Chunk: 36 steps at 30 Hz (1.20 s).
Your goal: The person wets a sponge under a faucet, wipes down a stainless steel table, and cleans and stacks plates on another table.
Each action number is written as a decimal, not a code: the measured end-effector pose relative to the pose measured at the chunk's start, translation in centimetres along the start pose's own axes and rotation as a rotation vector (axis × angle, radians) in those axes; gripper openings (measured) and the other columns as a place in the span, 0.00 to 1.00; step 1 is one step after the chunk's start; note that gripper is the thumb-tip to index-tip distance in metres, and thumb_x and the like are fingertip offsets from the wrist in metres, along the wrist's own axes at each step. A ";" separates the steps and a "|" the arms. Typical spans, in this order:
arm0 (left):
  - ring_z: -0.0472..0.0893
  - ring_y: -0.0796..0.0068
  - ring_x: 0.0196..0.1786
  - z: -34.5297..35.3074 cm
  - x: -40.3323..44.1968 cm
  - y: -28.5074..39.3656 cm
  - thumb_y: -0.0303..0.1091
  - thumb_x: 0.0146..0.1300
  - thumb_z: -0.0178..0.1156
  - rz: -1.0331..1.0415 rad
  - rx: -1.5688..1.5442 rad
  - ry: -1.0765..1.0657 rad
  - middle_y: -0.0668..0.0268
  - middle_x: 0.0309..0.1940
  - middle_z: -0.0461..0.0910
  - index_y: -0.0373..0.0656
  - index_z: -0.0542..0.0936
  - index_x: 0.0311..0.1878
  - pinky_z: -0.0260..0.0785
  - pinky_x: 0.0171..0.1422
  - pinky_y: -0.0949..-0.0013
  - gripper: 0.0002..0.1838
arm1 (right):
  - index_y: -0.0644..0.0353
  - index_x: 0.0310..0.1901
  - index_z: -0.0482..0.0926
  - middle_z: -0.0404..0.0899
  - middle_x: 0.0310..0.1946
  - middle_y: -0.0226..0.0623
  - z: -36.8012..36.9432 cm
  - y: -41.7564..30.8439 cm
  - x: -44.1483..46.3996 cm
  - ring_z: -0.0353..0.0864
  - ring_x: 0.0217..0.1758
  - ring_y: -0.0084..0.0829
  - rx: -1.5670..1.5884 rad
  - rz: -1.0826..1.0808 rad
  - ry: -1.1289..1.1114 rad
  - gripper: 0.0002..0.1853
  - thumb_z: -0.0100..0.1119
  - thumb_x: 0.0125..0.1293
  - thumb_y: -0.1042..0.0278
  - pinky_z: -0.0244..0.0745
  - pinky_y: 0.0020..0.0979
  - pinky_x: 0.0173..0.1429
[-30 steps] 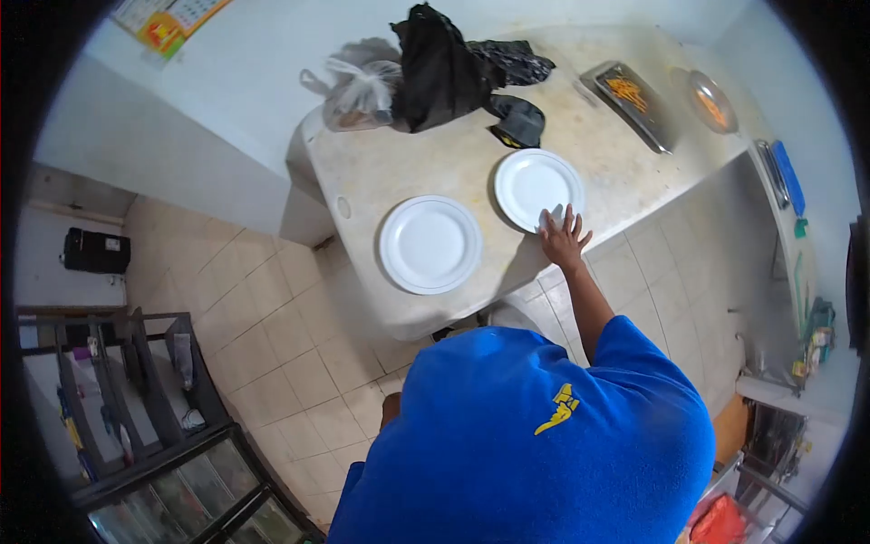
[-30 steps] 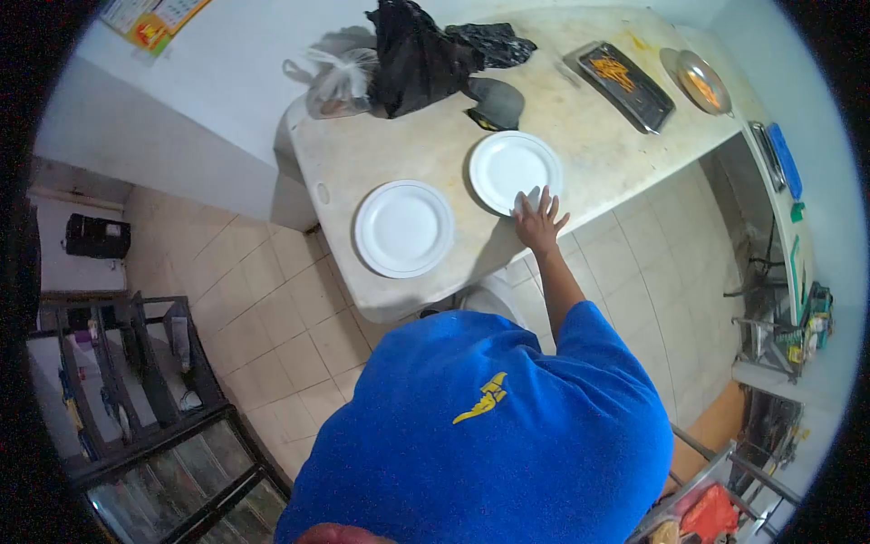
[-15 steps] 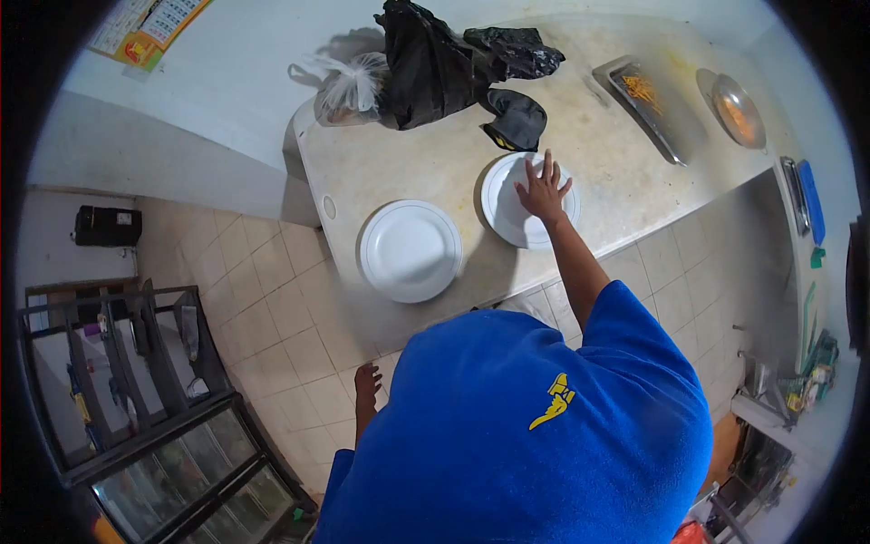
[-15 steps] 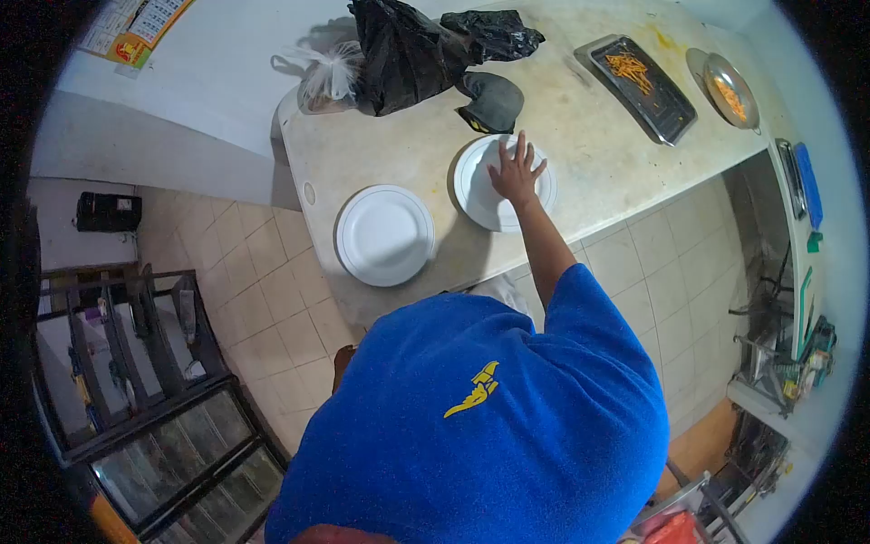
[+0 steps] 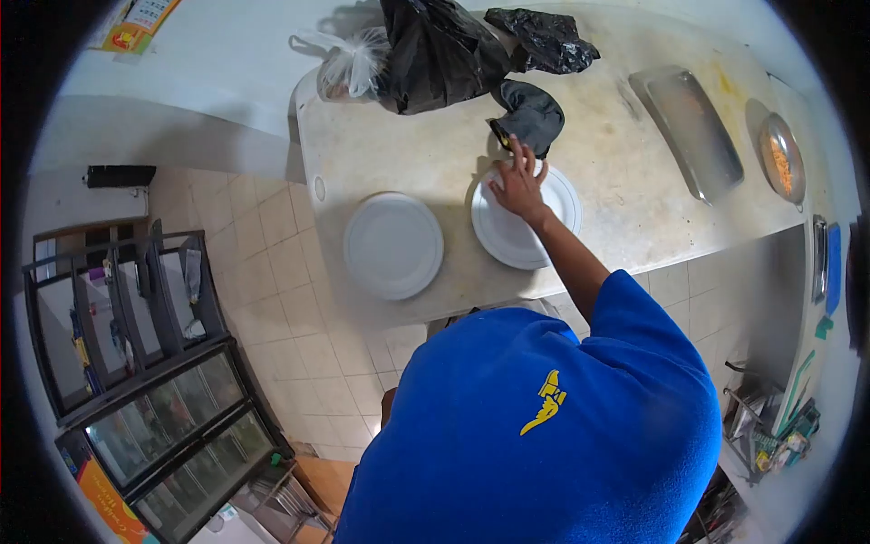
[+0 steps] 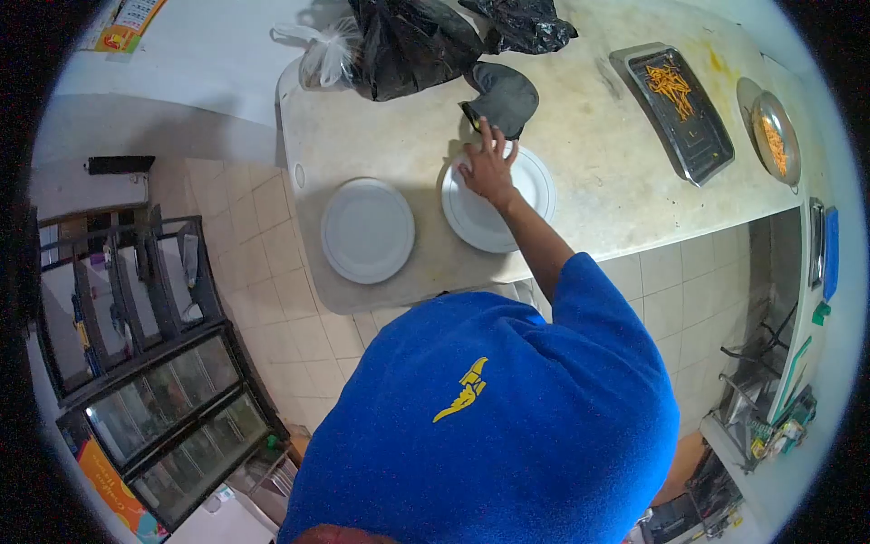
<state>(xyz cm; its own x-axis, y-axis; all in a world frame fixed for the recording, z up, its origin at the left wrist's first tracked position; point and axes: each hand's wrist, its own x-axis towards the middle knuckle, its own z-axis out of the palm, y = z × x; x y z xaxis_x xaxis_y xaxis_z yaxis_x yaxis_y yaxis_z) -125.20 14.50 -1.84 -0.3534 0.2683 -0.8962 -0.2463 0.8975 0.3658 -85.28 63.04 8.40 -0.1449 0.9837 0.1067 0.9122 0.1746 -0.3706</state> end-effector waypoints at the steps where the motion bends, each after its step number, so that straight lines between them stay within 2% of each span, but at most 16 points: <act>1: 0.74 0.66 0.42 0.5 -0.5 -0.3 0.44 0.60 0.49 -0.002 -0.008 0.009 0.66 0.46 0.75 0.52 0.68 0.52 0.62 0.46 0.53 0.17 | 0.48 0.44 0.76 0.40 0.68 0.41 0.5 -0.7 -0.3 0.43 0.68 0.48 -0.007 -0.019 -0.005 0.20 0.61 0.49 0.51 0.42 0.67 0.58; 6: 0.74 0.66 0.42 1.7 -1.9 -1.3 0.44 0.60 0.49 -0.003 -0.050 0.037 0.65 0.46 0.75 0.52 0.68 0.52 0.62 0.46 0.53 0.17 | 0.47 0.43 0.76 0.40 0.68 0.38 0.6 -6.6 -3.5 0.42 0.68 0.48 0.159 -0.214 -0.303 0.20 0.62 0.48 0.52 0.39 0.64 0.60; 7: 0.74 0.66 0.42 1.9 -2.0 -1.7 0.44 0.60 0.49 -0.003 -0.059 0.040 0.65 0.46 0.75 0.52 0.68 0.52 0.62 0.46 0.53 0.17 | 0.47 0.39 0.77 0.44 0.68 0.37 1.6 -7.3 -5.0 0.45 0.68 0.47 0.243 -0.319 -0.195 0.14 0.61 0.49 0.56 0.40 0.60 0.62; 10: 0.74 0.66 0.42 2.3 -2.3 -2.9 0.43 0.60 0.49 -0.003 -0.089 0.051 0.65 0.46 0.75 0.52 0.68 0.52 0.62 0.46 0.53 0.17 | 0.48 0.32 0.79 0.52 0.65 0.35 1.4 -9.7 -7.2 0.49 0.67 0.45 0.451 -0.563 -0.300 0.08 0.61 0.50 0.59 0.42 0.56 0.62; 13: 0.74 0.65 0.42 2.4 -1.9 -3.7 0.43 0.60 0.49 0.007 -0.114 0.042 0.65 0.46 0.75 0.51 0.68 0.52 0.62 0.46 0.53 0.17 | 0.49 0.26 0.80 0.59 0.62 0.33 0.6 -11.0 -8.0 0.51 0.66 0.44 0.489 -0.625 -0.382 0.05 0.62 0.49 0.61 0.43 0.53 0.63; 16: 0.74 0.65 0.42 2.2 -1.3 -4.6 0.43 0.60 0.49 0.013 -0.136 0.030 0.65 0.46 0.75 0.51 0.68 0.52 0.63 0.46 0.53 0.17 | 0.48 0.24 0.80 0.60 0.61 0.32 0.2 -10.4 -7.2 0.50 0.66 0.43 0.535 -0.562 -0.411 0.05 0.64 0.47 0.60 0.42 0.53 0.63; 19: 0.74 0.65 0.42 2.2 -0.4 -5.3 0.43 0.60 0.49 0.014 -0.154 0.014 0.65 0.46 0.75 0.51 0.68 0.51 0.63 0.46 0.53 0.17 | 0.49 0.23 0.79 0.71 0.53 0.33 0.6 -7.4 -3.8 0.65 0.58 0.38 0.638 -0.630 -0.200 0.06 0.67 0.43 0.61 0.62 0.40 0.57; 20: 0.74 0.65 0.42 2.1 -0.1 -5.5 0.43 0.60 0.49 0.017 -0.161 0.008 0.65 0.46 0.75 0.51 0.68 0.51 0.63 0.46 0.53 0.17 | 0.52 0.23 0.80 0.73 0.50 0.36 -1.2 -6.8 -2.7 0.70 0.53 0.40 0.517 -0.539 -0.179 0.05 0.67 0.43 0.65 0.67 0.35 0.53; 21: 0.74 0.65 0.42 2.0 0.3 -5.7 0.43 0.60 0.49 0.018 -0.168 0.006 0.65 0.46 0.75 0.51 0.68 0.51 0.63 0.46 0.53 0.17 | 0.53 0.24 0.80 0.73 0.51 0.37 -4.0 -6.3 -1.5 0.69 0.53 0.41 0.634 -0.468 -0.170 0.05 0.66 0.44 0.66 0.66 0.37 0.54; 23: 0.74 0.65 0.42 1.7 0.9 -5.8 0.43 0.60 0.49 0.026 -0.176 0.003 0.65 0.46 0.75 0.51 0.68 0.51 0.63 0.46 0.53 0.17 | 0.53 0.27 0.82 0.73 0.51 0.39 -7.4 -4.3 1.7 0.70 0.52 0.42 0.497 -0.463 -0.037 0.04 0.64 0.46 0.67 0.66 0.36 0.54; 24: 0.74 0.65 0.42 1.6 1.2 -5.7 0.43 0.60 0.49 0.030 -0.177 0.000 0.65 0.46 0.75 0.51 0.68 0.51 0.63 0.46 0.53 0.17 | 0.56 0.27 0.82 0.74 0.49 0.41 -8.4 -3.3 3.1 0.73 0.48 0.43 0.335 -0.487 0.221 0.05 0.63 0.49 0.67 0.67 0.36 0.53; 26: 0.74 0.65 0.42 1.4 1.9 -5.1 0.43 0.60 0.49 0.044 -0.187 -0.004 0.65 0.46 0.75 0.51 0.68 0.51 0.63 0.46 0.53 0.17 | 0.61 0.28 0.81 0.76 0.44 0.46 -10.9 -2.3 5.2 0.75 0.45 0.45 0.514 -0.307 0.298 0.08 0.60 0.53 0.65 0.68 0.37 0.52; 30: 0.75 0.62 0.40 1.3 2.6 -2.4 0.42 0.61 0.49 0.063 -0.197 0.007 0.63 0.43 0.76 0.49 0.68 0.50 0.66 0.41 0.57 0.16 | 0.55 0.41 0.80 0.75 0.45 0.51 -8.3 2.8 7.3 0.71 0.53 0.45 0.233 -0.174 0.279 0.14 0.59 0.54 0.59 0.66 0.38 0.55; 31: 0.75 0.62 0.40 1.3 2.7 -2.0 0.42 0.61 0.49 0.072 -0.189 0.006 0.63 0.43 0.76 0.49 0.69 0.50 0.66 0.41 0.58 0.16 | 0.51 0.49 0.75 0.68 0.54 0.50 -6.5 4.2 7.2 0.60 0.62 0.46 0.065 -0.052 0.093 0.22 0.59 0.53 0.54 0.60 0.49 0.59; 34: 0.75 0.63 0.39 1.1 3.1 -1.8 0.42 0.61 0.49 0.091 -0.173 0.006 0.64 0.42 0.76 0.49 0.69 0.50 0.66 0.39 0.59 0.15 | 0.49 0.54 0.72 0.64 0.57 0.50 -1.8 6.3 5.9 0.53 0.65 0.48 -0.136 0.249 -0.037 0.28 0.61 0.50 0.50 0.56 0.57 0.59; 36: 0.75 0.64 0.38 1.1 3.1 -1.4 0.42 0.61 0.49 0.093 -0.175 0.007 0.64 0.41 0.76 0.48 0.69 0.49 0.66 0.38 0.60 0.15 | 0.45 0.55 0.71 0.59 0.61 0.46 -2.7 4.7 4.9 0.49 0.66 0.48 -0.101 0.345 -0.024 0.29 0.63 0.49 0.51 0.54 0.61 0.58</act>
<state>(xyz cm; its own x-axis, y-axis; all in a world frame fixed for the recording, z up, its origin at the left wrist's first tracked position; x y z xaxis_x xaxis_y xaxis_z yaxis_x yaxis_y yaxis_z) -124.92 14.43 -5.40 -0.3882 0.3438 -0.8550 -0.3649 0.7946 0.4852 -80.64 68.52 9.63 0.1698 0.9850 -0.0311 0.9421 -0.1716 -0.2882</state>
